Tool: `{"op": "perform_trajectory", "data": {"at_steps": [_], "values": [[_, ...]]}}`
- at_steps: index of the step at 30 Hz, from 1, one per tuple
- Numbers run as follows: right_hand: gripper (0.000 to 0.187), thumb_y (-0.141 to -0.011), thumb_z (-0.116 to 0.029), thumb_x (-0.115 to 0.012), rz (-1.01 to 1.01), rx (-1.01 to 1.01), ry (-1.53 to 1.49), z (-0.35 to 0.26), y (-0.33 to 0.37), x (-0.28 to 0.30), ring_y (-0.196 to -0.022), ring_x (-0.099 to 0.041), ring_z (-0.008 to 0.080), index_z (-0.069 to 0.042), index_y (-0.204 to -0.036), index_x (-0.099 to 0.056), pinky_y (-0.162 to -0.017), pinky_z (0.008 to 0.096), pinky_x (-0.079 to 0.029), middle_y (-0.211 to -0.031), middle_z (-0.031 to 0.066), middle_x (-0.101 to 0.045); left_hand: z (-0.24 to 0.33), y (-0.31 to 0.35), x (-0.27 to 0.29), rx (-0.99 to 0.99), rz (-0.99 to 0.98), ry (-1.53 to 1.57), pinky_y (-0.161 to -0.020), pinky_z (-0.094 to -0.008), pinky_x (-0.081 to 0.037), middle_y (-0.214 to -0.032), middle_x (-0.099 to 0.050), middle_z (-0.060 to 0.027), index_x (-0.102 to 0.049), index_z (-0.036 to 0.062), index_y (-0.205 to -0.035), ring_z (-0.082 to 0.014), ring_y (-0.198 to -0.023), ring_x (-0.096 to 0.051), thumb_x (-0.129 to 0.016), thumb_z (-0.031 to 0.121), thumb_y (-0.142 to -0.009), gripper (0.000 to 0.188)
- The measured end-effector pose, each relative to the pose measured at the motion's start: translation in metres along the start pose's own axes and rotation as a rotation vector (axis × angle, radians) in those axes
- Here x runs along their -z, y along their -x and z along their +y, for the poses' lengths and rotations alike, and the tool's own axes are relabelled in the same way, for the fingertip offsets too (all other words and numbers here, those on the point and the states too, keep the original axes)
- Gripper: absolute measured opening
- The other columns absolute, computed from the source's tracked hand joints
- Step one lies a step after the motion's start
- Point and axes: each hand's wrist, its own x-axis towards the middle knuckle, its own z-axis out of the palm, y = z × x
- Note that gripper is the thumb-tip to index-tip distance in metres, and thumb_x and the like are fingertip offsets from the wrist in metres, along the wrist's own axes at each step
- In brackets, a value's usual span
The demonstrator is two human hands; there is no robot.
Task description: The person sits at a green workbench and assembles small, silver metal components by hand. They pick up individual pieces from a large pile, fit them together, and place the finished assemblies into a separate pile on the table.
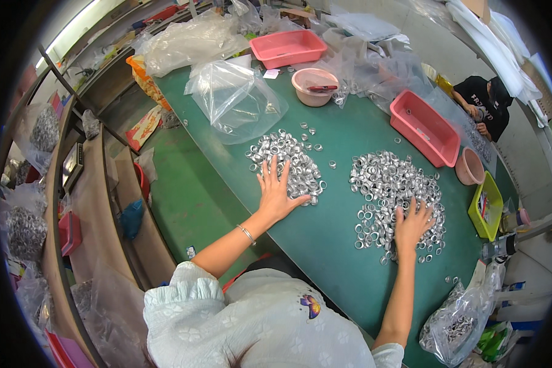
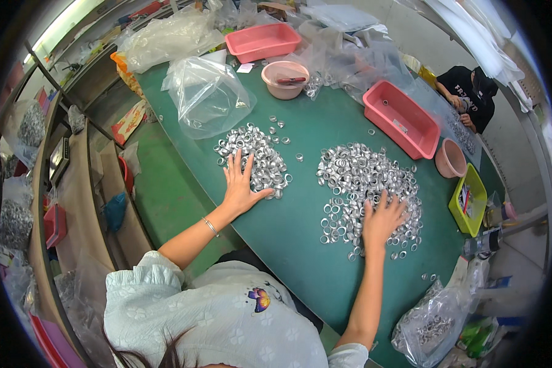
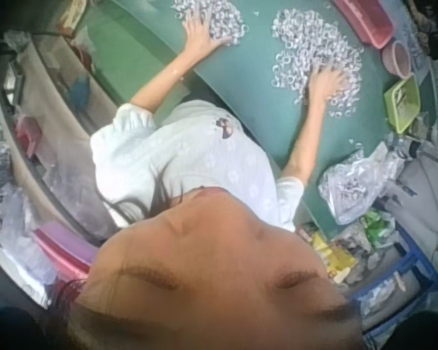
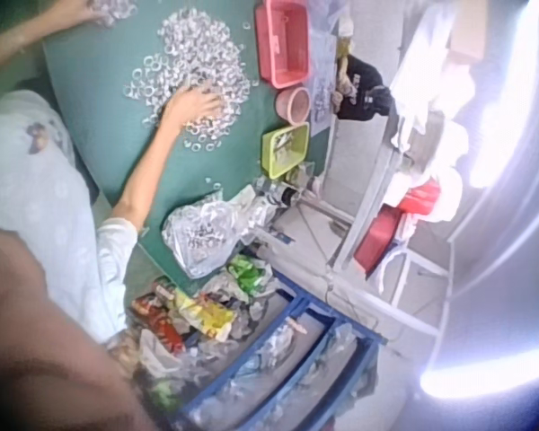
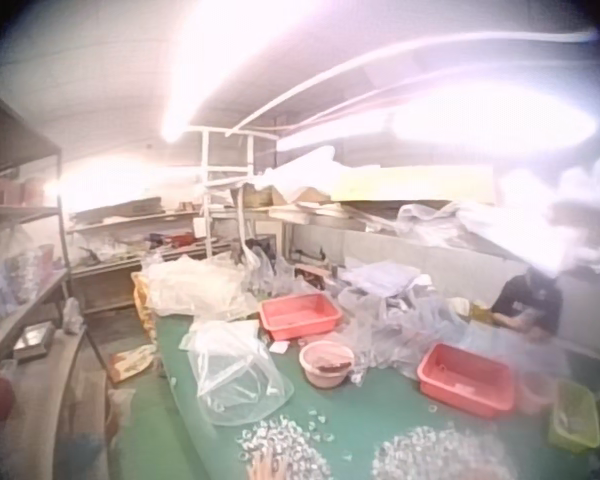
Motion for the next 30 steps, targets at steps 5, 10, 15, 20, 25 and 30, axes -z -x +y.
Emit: {"op": "perform_trajectory", "data": {"at_steps": [5,10,15,20,25,30], "values": [[0.088,-0.068,-0.031,-0.074,-0.166,0.489,-0.674,-0.128,0.04,0.032,-0.131,-0.019,0.0442,-0.001,-0.136,-0.027,-0.106,0.052,-0.017,-0.14,0.0255,-0.024,-0.004,-0.006,-0.011,0.025,0.071,-0.058,-0.099,-0.0673,-0.01,-0.146,-0.006,-0.0234,-0.024,0.0047,-0.139,-0.0497,-0.132,-0.001,-0.063,0.058,-0.072,0.094],[0.079,-0.085,-0.041,-0.055,-0.219,0.286,-0.766,-0.206,0.051,-0.023,-0.133,-0.01,0.0462,0.005,-0.137,-0.019,-0.106,0.0551,-0.013,-0.142,0.0304,-0.015,-0.002,-0.015,-0.013,0.033,0.081,-0.063,-0.098,-0.0683,-0.011,-0.146,-0.008,-0.0221,-0.026,0.0043,-0.139,-0.0505,-0.132,-0.003,-0.06,0.059,-0.073,0.091],[0.068,-0.091,-0.038,-0.044,-0.069,0.077,-0.82,-0.249,0.017,-0.045,-0.132,-0.014,0.0453,0.007,-0.136,-0.021,-0.108,0.051,-0.014,-0.14,0.0322,-0.017,-0.007,-0.026,-0.02,0.026,0.113,-0.099,-0.099,-0.0667,-0.01,-0.145,-0.01,-0.0217,-0.029,0.0062,-0.136,-0.0503,-0.131,-0.003,-0.058,0.047,-0.08,0.076],[0.06,-0.091,-0.036,-0.044,-0.027,0.023,-0.826,-0.261,-0.009,-0.062,-0.131,-0.02,0.0437,0.007,-0.131,-0.031,-0.108,0.0502,-0.017,-0.136,0.0313,-0.027,-0.013,-0.046,-0.029,0.055,0.139,-0.068,-0.099,-0.0669,-0.01,-0.145,-0.013,-0.0211,-0.029,0.006,-0.137,-0.0499,-0.131,-0.004,-0.056,0.043,-0.082,0.071],[0.054,-0.091,-0.034,-0.044,-0.047,0.086,-0.898,-0.264,-0.032,-0.073,-0.125,-0.031,0.0426,0.006,-0.127,-0.039,-0.105,0.0476,-0.024,-0.129,0.0295,-0.039,-0.014,-0.063,-0.035,0.094,0.179,-0.047,-0.1,-0.0668,-0.009,-0.144,-0.014,-0.0204,-0.029,0.0058,-0.137,-0.0488,-0.132,-0.004,-0.056,0.042,-0.082,0.071],[0.053,-0.091,-0.033,-0.046,-0.064,0.124,-0.961,-0.257,-0.056,-0.084,-0.119,-0.038,0.0423,0.007,-0.126,-0.039,-0.1,0.0458,-0.031,-0.126,0.0271,-0.042,-0.011,-0.075,-0.036,0.118,0.167,-0.055,-0.1,-0.0665,-0.008,-0.144,-0.016,-0.02,-0.031,0.0061,-0.136,-0.0479,-0.132,-0.004,-0.057,0.042,-0.081,0.071]]}}
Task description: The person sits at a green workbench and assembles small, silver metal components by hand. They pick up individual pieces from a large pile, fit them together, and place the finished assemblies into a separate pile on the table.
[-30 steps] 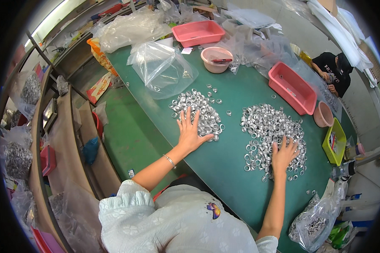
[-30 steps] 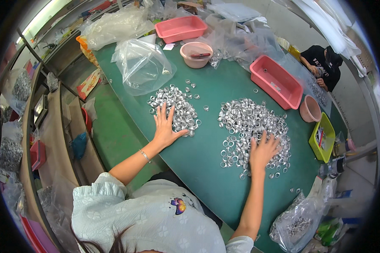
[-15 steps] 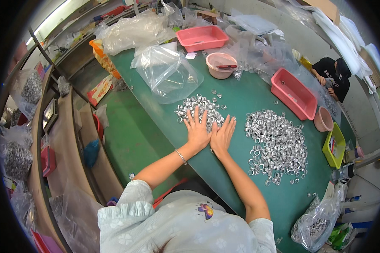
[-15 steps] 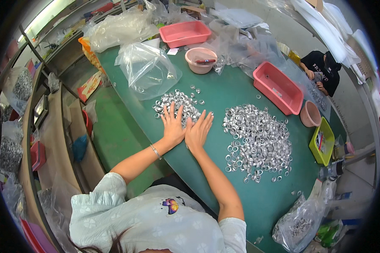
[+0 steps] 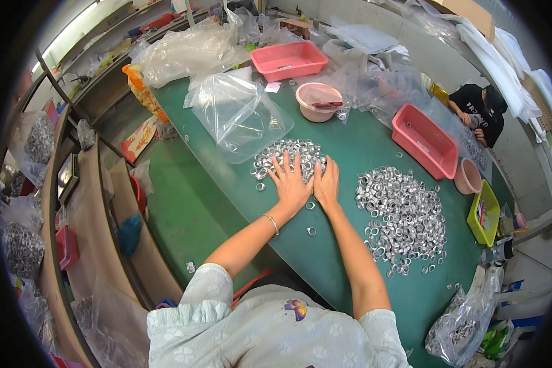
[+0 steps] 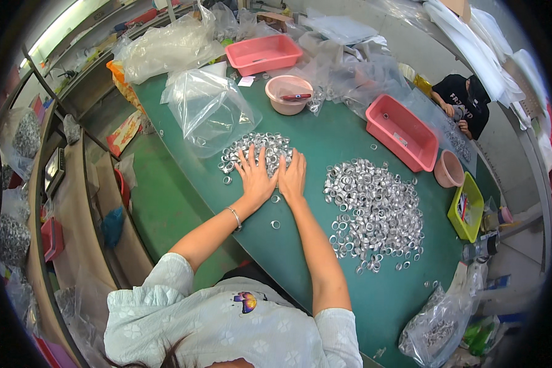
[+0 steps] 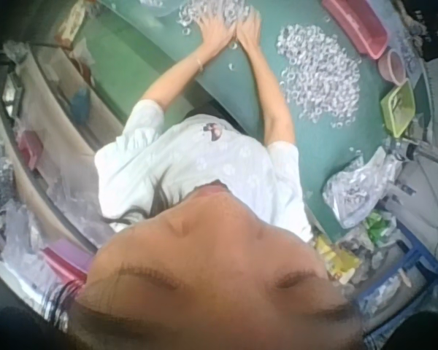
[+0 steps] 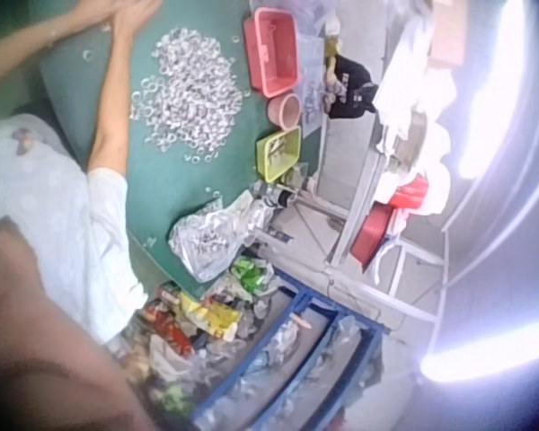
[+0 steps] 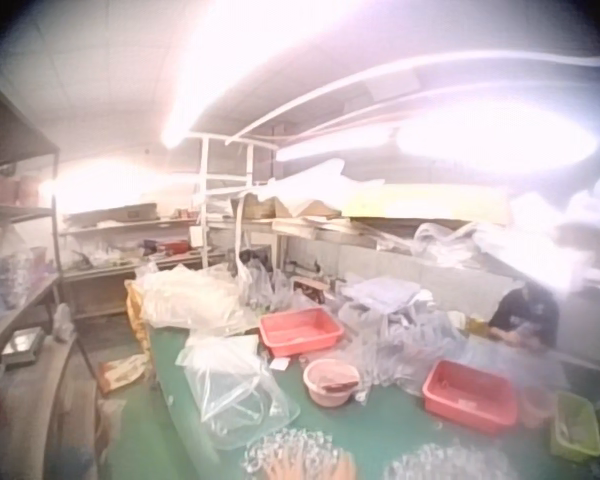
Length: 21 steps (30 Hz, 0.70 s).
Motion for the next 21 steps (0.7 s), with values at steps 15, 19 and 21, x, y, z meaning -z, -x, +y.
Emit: {"op": "perform_trajectory", "data": {"at_steps": [15,19,21], "values": [[0.042,-0.086,-0.015,-0.053,-0.026,0.122,0.03,0.001,0.07,0.104,-0.123,-0.033,0.0369,0.001,-0.123,-0.043,-0.103,0.0436,-0.027,-0.129,0.0192,-0.038,0.03,0.07,0.056,-0.691,-0.343,0.082,-0.098,-0.0687,-0.014,-0.145,-0.022,-0.0121,-0.042,0.0125,-0.131,-0.0433,-0.133,-0.011,-0.061,0.038,-0.079,0.06],[0.032,-0.079,-0.019,-0.061,0.077,0.163,0.456,0.024,0.067,0.171,-0.118,-0.037,0.038,-0.007,-0.109,-0.058,-0.1,0.0489,-0.027,-0.123,0.0179,-0.044,0.012,0.06,0.029,-0.741,-0.279,-0.186,-0.096,-0.0682,-0.021,-0.146,-0.022,-0.0083,-0.047,0.0146,-0.127,-0.0399,-0.134,-0.016,-0.065,0.029,-0.075,0.056],[0.039,-0.076,-0.03,-0.067,0.083,0.107,0.588,0.048,0.065,0.204,-0.118,-0.035,0.0405,-0.011,-0.11,-0.06,-0.099,0.0523,-0.024,-0.125,0.0179,-0.043,0.011,0.041,0.023,-0.739,-0.161,-0.205,-0.096,-0.0681,-0.021,-0.145,-0.024,-0.0071,-0.048,0.0125,-0.125,-0.0394,-0.133,-0.018,-0.064,0.018,-0.076,0.052]]}}
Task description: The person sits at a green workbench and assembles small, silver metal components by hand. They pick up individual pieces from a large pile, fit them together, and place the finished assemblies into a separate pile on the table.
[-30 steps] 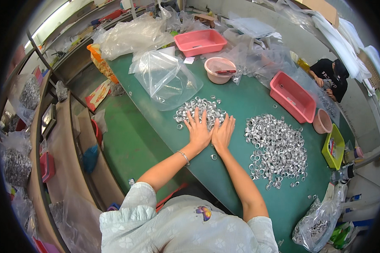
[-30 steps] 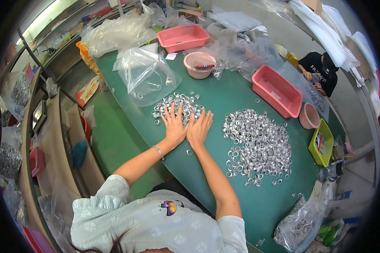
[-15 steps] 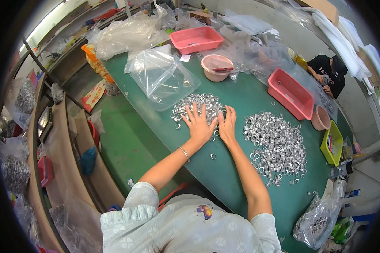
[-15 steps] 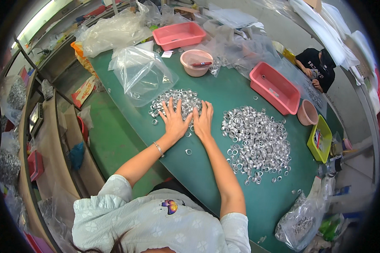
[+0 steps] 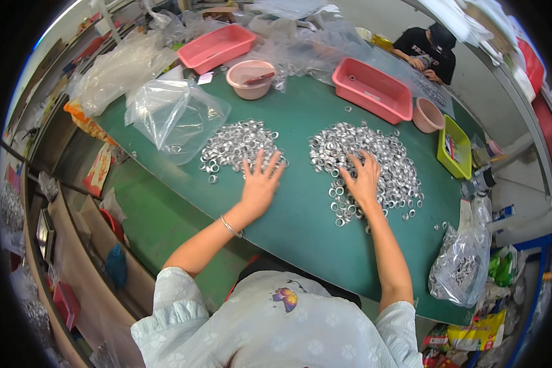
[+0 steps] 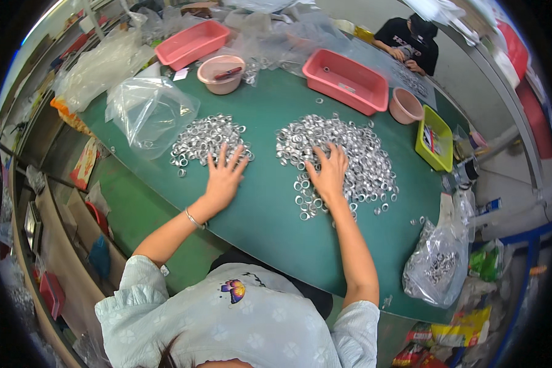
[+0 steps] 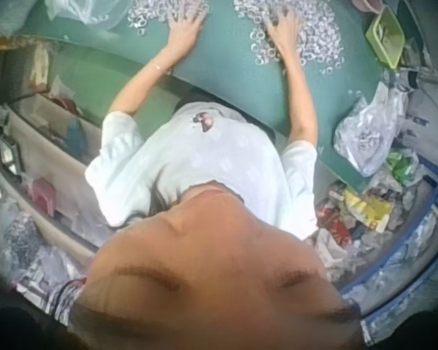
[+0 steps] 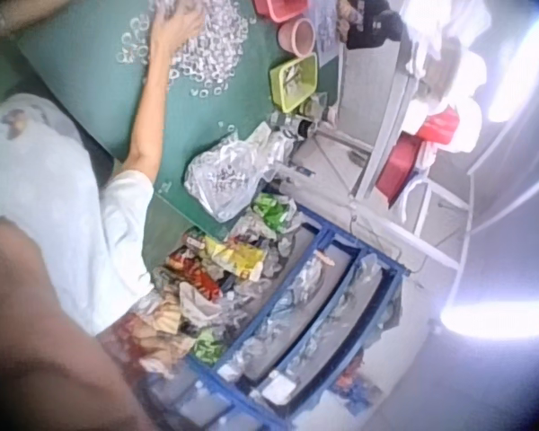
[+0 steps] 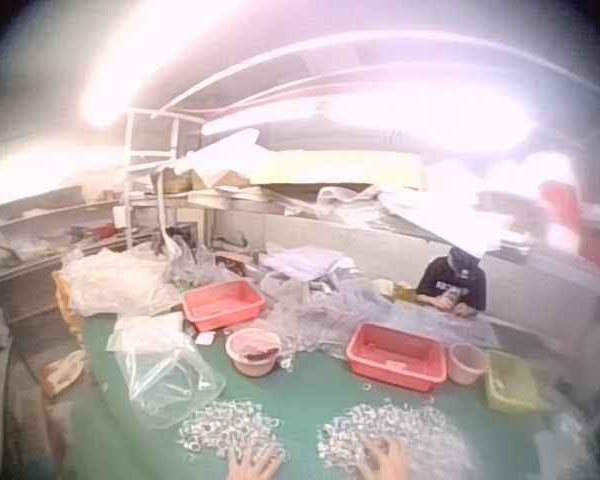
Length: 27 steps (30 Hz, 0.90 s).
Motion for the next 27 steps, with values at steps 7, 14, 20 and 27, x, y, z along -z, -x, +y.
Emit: {"op": "perform_trajectory", "data": {"at_steps": [7,14,20,27], "values": [[0.052,-0.079,-0.046,-0.06,-0.306,0.056,0.099,-0.004,0.054,0.02,-0.129,-0.024,0.0407,-0.01,-0.117,-0.057,-0.1,0.0541,-0.025,-0.136,0.0184,-0.034,0.021,-0.024,0.004,0.04,-0.001,0.104,-0.099,-0.0657,-0.019,-0.143,-0.024,-0.0139,-0.046,0.0085,-0.126,-0.0399,-0.133,-0.017,-0.061,0.022,-0.081,0.049],[0.033,-0.077,-0.028,-0.065,-0.298,0.037,-0.011,-0.021,0.078,0.046,-0.125,-0.034,0.0332,-0.011,-0.105,-0.061,-0.099,0.048,-0.028,-0.132,0.0156,-0.04,0.071,-0.119,-0.034,0.069,0.002,0.525,-0.102,-0.0584,-0.023,-0.14,-0.028,-0.0199,-0.041,0.0151,-0.132,-0.0443,-0.129,-0.023,-0.062,0.037,-0.08,0.06],[0.028,-0.078,-0.016,-0.062,-0.274,0.026,-0.014,-0.012,0.105,0.065,-0.118,-0.042,0.0278,-0.008,-0.104,-0.058,-0.096,0.0458,-0.031,-0.12,0.0124,-0.048,0.076,-0.125,-0.064,0.036,0.034,0.688,-0.098,-0.0484,-0.032,-0.124,-0.045,-0.0156,-0.048,0.016,-0.126,-0.038,-0.118,-0.037,-0.066,0.039,-0.073,0.061],[0.03,-0.076,-0.006,-0.061,-0.224,-0.057,-0.017,-0.005,0.124,0.079,-0.101,-0.049,0.0235,-0.004,-0.105,-0.053,-0.088,0.0427,-0.033,-0.103,0.0087,-0.052,0.099,-0.077,-0.026,-0.139,-0.029,0.714,-0.096,-0.0427,-0.034,-0.115,-0.049,-0.011,-0.053,0.0135,-0.118,-0.0329,-0.111,-0.041,-0.067,0.018,-0.073,0.047]]}}
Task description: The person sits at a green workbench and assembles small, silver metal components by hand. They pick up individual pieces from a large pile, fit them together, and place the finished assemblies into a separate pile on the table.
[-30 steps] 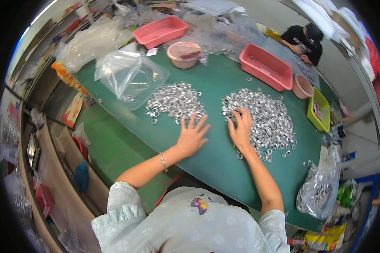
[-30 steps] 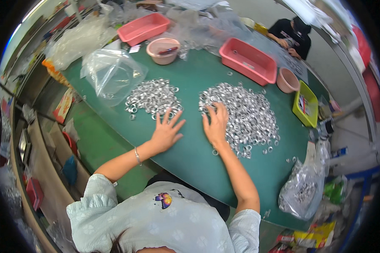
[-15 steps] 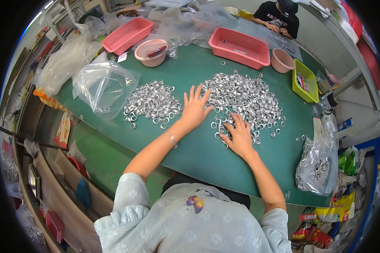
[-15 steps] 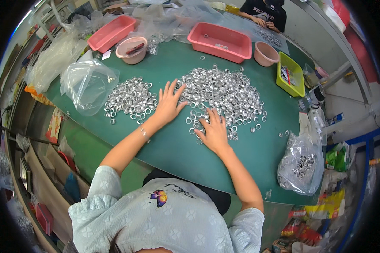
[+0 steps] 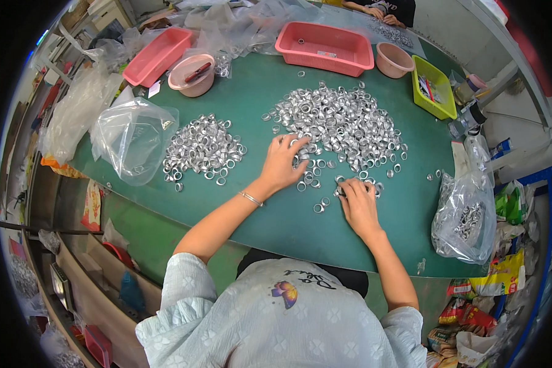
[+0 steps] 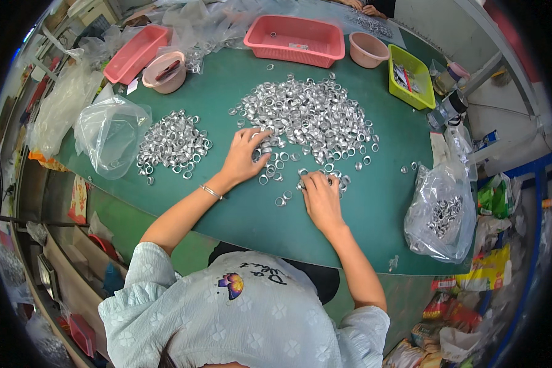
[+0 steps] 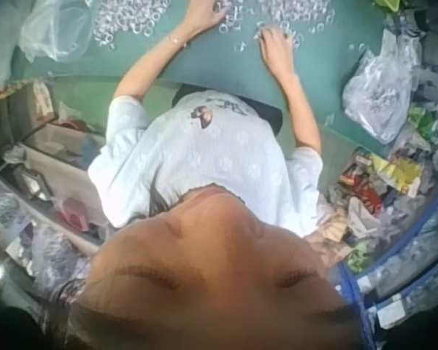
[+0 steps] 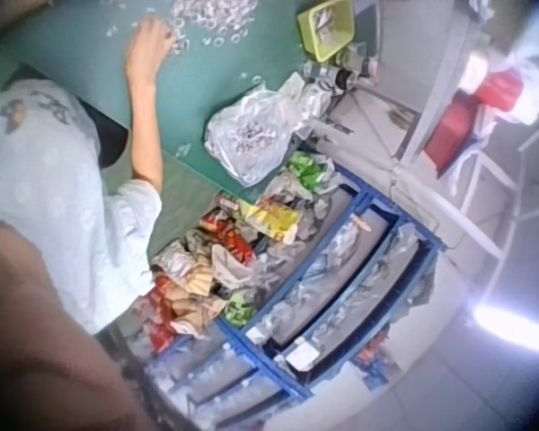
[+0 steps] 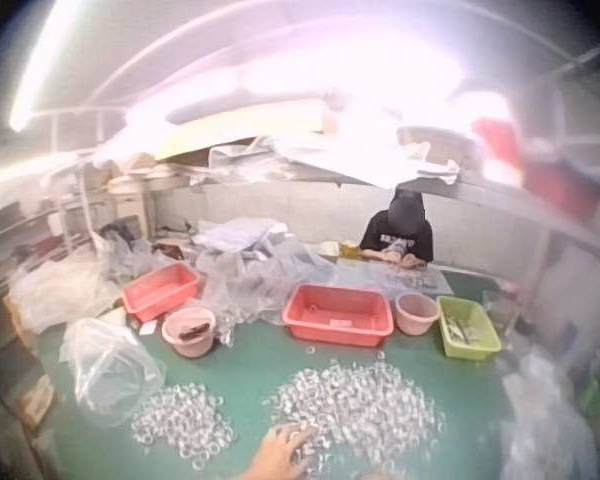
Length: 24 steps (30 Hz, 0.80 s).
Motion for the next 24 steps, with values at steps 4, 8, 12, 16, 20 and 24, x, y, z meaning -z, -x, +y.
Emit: {"op": "perform_trajectory", "data": {"at_steps": [4,8,12,16,20,24], "values": [[0.022,-0.074,-0.005,-0.063,0.013,-0.011,-0.008,-0.005,0.001,0.007,-0.099,-0.05,0.024,-0.005,-0.094,-0.054,-0.091,0.0442,-0.033,-0.096,0.0074,-0.054,0.026,0.022,-0.001,-0.045,-0.017,-0.045,-0.093,-0.0436,-0.036,-0.115,-0.05,-0.0106,-0.054,0.0145,-0.116,-0.0337,-0.109,-0.041,-0.066,0.013,-0.074,0.043],[0.021,-0.072,-0.004,-0.065,0.027,0.004,-0.07,-0.002,0.004,0.01,-0.097,-0.051,0.0247,-0.005,-0.09,-0.054,-0.093,0.0454,-0.032,-0.091,0.0076,-0.054,0.049,0.041,-0.006,-0.078,-0.078,-0.075,-0.093,-0.0454,-0.036,-0.117,-0.049,-0.0109,-0.053,0.0152,-0.117,-0.036,-0.11,-0.041,-0.065,0.014,-0.076,0.043],[0.022,-0.07,-0.002,-0.066,0.086,-0.024,-0.138,-0.005,0.002,0.015,-0.094,-0.053,0.0256,-0.004,-0.09,-0.056,-0.091,0.0418,-0.034,-0.089,0.0093,-0.056,0.067,0.05,-0.01,-0.14,-0.174,-0.078,-0.096,-0.0505,-0.032,-0.125,-0.044,-0.0113,-0.052,0.0156,-0.12,-0.0374,-0.114,-0.039,-0.061,0.014,-0.079,0.041],[0.026,-0.073,-0.002,-0.064,0.224,-0.269,-0.439,-0.014,0.003,0.022,-0.089,-0.055,0.0249,-0.003,-0.098,-0.057,-0.085,0.0368,-0.04,-0.09,0.01,-0.057,0.078,0.052,-0.003,-0.136,-0.197,-0.106,-0.1,-0.0574,-0.026,-0.131,-0.039,-0.0124,-0.052,0.0136,-0.12,-0.0373,-0.12,-0.035,-0.059,0.011,-0.081,0.04],[0.023,-0.084,-0.003,-0.059,0.242,-0.669,-1.269,-0.021,0.015,0.018,-0.08,-0.057,0.0149,0.0,-0.106,-0.058,-0.074,0.0265,-0.046,-0.094,0.0094,-0.061,0.093,0.052,0.007,-0.031,-0.113,0.159,-0.098,-0.0464,-0.034,-0.127,-0.043,-0.0125,-0.052,0.0098,-0.12,-0.0322,-0.116,-0.042,-0.062,0.006,-0.078,0.043],[0.025,-0.092,-0.014,-0.05,0.146,-0.647,-1.922,-0.033,0.021,0.026,-0.085,-0.058,0.0143,0.002,-0.111,-0.054,-0.076,0.0264,-0.046,-0.096,0.0095,-0.062,0.112,0.055,0.015,0.096,-0.087,0.668,-0.086,-0.0314,-0.044,-0.114,-0.051,-0.0107,-0.052,0.0057,-0.12,-0.0229,-0.103,-0.053,-0.067,0.002,-0.075,0.048]]}}
